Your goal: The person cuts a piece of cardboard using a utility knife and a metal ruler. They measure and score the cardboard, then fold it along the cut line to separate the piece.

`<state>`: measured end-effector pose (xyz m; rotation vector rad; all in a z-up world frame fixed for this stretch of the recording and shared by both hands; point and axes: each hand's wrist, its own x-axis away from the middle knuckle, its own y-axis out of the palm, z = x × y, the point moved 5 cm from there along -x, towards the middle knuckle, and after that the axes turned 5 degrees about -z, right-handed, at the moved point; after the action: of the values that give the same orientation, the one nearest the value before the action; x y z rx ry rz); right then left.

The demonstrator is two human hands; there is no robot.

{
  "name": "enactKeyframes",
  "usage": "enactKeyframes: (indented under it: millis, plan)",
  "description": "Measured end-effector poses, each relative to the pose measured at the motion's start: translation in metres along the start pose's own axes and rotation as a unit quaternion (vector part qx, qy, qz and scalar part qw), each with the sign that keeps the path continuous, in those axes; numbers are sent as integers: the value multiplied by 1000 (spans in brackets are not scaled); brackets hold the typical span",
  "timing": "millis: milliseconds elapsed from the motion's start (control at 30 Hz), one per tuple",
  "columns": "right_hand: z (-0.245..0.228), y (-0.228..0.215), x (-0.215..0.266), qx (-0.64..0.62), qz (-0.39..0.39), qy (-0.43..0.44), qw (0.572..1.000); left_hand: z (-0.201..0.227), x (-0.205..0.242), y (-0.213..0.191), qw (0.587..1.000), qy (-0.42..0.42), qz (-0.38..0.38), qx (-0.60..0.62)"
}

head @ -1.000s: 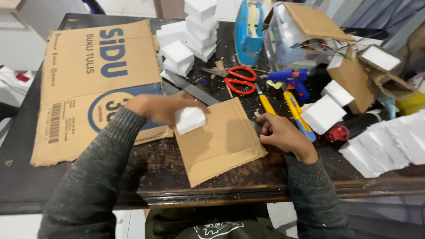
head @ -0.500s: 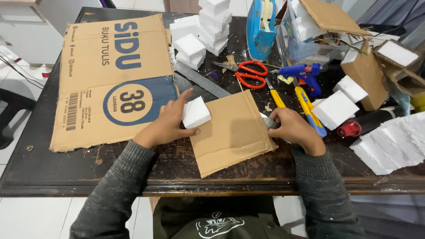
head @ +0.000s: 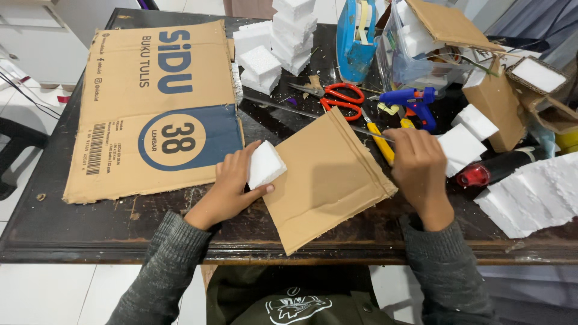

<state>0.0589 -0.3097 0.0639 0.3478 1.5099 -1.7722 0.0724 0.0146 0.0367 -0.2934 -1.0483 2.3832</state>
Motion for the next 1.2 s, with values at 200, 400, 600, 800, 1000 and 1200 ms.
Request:
enactKeyframes:
  millis: [200,400,600,800,1000,1200]
  plan:
    - [0,-44,-11,78,148,-114,979,-3,4,3,1000,2,15,4]
    - [8,-75,-27,98,145,-124,977,-13,1,8,1000,-14,15,-7]
    - [7,-90,-38,98,129,-68,984,-17,0,16,998,-21,60,-25]
    - [19,-66,-19,-50,48,83,994,-18,-6,26,990,-50,84,-101]
    - [-3,-52,-3,-392,-132,293,862,6,-12,34,978,-122,91,-145]
    - [-12,-14,48,-506,-243,345,753,15,-15,31,991,-97,51,-80]
